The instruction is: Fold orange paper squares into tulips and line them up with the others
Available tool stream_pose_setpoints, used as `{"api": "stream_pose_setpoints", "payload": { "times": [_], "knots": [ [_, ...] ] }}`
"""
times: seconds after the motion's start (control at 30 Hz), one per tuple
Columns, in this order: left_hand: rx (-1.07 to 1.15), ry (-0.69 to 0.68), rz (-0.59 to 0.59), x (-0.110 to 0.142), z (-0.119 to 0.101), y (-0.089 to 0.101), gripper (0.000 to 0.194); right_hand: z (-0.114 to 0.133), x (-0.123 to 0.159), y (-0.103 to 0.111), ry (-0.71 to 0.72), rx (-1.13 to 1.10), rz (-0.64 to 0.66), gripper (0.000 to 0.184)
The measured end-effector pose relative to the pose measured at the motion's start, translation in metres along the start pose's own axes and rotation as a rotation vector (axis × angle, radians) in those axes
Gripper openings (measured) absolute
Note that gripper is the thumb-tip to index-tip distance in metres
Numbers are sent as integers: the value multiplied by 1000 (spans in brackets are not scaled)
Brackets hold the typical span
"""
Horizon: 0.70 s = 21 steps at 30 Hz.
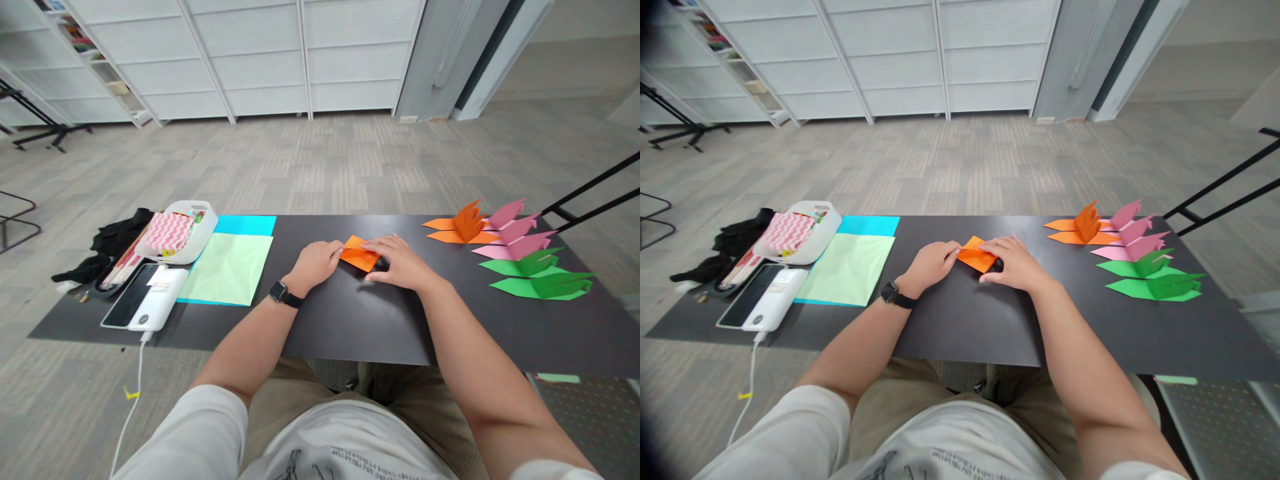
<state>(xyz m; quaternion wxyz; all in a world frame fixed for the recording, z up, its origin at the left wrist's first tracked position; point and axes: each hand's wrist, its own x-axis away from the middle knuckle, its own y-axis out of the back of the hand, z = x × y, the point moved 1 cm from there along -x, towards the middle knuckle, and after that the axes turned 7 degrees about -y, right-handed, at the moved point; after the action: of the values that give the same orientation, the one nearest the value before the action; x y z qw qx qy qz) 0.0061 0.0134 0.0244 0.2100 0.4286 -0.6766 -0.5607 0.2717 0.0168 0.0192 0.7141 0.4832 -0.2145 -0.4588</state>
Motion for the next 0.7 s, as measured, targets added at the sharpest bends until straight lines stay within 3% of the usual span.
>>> {"api": "stream_pose_setpoints", "payload": {
  "times": [0.13,0.33,0.53,0.7],
  "knots": [
    [62,11,-47,1,1,1,32,-10,-3,-5,-30,23,-104,55],
    [138,-107,-160,4,-4,-1,29,-16,-6,-8,-25,25,-328,25],
    [64,-159,-291,2,0,0,15,-3,-2,0,6,-12,-422,21],
    [26,-124,-468,4,-3,9,20,7,0,6,-1,-144,-438,20]
  ]
}}
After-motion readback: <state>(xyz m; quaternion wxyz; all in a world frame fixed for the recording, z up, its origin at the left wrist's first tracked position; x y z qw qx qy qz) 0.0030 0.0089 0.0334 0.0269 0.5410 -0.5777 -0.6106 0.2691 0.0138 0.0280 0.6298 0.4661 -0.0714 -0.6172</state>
